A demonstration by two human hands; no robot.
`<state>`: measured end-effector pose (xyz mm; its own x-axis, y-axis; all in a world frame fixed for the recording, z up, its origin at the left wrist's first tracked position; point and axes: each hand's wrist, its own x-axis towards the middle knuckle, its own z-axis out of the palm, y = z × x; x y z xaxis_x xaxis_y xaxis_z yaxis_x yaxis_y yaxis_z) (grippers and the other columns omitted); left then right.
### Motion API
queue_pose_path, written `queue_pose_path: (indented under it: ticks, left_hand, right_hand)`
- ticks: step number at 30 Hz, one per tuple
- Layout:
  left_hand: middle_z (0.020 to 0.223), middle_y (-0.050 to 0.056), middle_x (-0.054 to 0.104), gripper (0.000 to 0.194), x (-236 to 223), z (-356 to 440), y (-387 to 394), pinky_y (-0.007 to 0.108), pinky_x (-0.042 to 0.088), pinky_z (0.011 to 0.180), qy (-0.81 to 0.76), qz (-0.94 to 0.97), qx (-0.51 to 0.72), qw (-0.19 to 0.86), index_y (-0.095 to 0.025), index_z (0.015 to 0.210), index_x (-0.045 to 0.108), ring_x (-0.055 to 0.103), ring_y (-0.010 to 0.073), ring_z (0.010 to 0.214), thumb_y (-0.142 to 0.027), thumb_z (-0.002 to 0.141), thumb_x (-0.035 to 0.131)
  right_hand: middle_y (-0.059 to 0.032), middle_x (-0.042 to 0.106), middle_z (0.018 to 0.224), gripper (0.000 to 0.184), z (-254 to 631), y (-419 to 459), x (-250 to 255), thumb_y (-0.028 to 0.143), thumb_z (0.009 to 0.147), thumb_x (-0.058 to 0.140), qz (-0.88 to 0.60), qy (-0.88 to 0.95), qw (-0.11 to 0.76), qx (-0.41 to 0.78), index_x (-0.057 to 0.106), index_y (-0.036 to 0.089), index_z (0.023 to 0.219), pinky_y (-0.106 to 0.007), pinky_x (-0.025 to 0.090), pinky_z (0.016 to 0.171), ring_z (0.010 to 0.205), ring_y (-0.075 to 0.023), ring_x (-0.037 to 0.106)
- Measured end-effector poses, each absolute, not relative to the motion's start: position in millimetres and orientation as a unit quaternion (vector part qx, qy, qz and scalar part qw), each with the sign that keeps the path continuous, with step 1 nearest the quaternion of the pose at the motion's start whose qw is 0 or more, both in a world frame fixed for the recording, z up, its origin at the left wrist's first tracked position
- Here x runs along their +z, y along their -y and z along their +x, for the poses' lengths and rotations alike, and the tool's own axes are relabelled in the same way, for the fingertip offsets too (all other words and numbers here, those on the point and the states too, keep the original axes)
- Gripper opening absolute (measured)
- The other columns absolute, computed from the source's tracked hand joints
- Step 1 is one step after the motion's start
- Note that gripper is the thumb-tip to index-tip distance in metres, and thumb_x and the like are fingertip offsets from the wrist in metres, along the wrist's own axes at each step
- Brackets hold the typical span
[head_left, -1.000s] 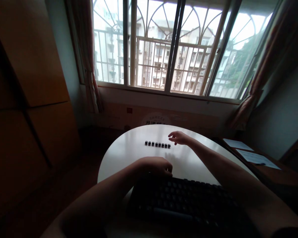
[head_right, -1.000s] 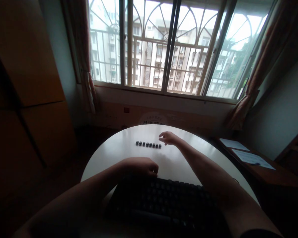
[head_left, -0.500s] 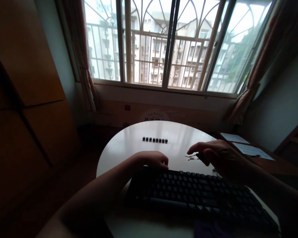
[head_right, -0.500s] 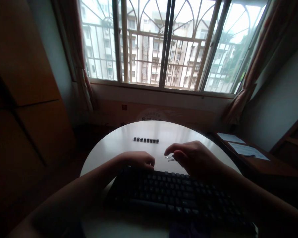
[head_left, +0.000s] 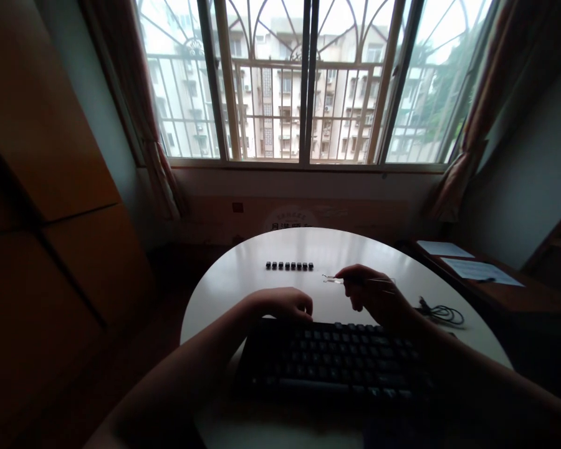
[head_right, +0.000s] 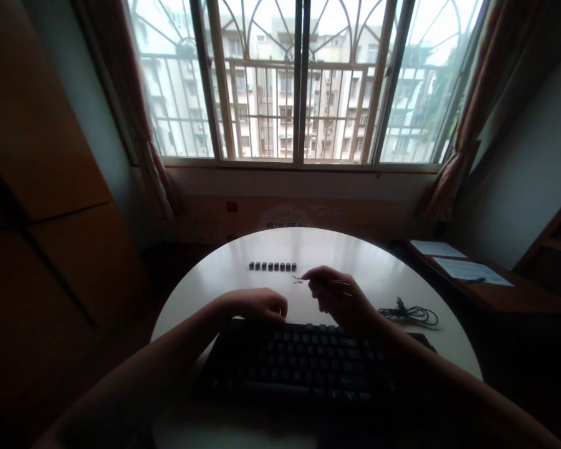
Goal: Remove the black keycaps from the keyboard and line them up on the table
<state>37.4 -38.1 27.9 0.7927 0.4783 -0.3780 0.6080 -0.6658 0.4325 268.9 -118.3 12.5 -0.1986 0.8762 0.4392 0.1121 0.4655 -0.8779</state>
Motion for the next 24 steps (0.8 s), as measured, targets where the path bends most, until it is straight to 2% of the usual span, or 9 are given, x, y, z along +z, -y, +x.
queue_pose_path:
  ticks: [6, 12, 24]
  left_hand:
    - [0.095, 0.002, 0.068, 0.031, 24, 37, 36, 0.025, 0.045, 0.065, -0.307, 0.909, -0.105, 0.262, -0.022, 0.105, 0.069, 0.060, 0.0167, 0.079, -0.042, 0.084, 0.059]
    - [0.093, 0.002, 0.069, 0.030, 18, 34, 30, 0.025, 0.045, 0.064, -0.303, 0.911, -0.106, 0.259, -0.022, 0.106, 0.068, 0.061, 0.0165, 0.077, -0.042, 0.085, 0.059]
    - [0.092, 0.002, 0.069, 0.030, 21, 36, 31, 0.025, 0.044, 0.063, -0.309, 0.908, -0.107, 0.263, -0.022, 0.104, 0.069, 0.061, 0.0169, 0.077, -0.043, 0.085, 0.060]
  right_hand:
    - [0.0037, 0.053, 0.068, 0.027, 256, 119, -14, 0.042, 0.090, 0.059, -0.380, 0.682, 0.507, 0.365, 0.066, 0.021, 0.104, -0.020, 0.039, 0.045, 0.049, -0.0072, 0.048]
    - [0.0044, 0.049, 0.067, 0.026, 250, 109, -33, 0.041, 0.090, 0.059, -0.348, 0.663, 0.533, 0.393, 0.066, 0.021, 0.104, -0.021, 0.037, 0.044, 0.048, -0.0069, 0.044]
    - [0.0061, 0.047, 0.063, 0.030, 251, 103, -26, 0.044, 0.085, 0.060, -0.392, 0.603, 0.554, 0.419, 0.063, 0.017, 0.098, -0.019, 0.030, 0.036, 0.040, -0.0057, 0.043]
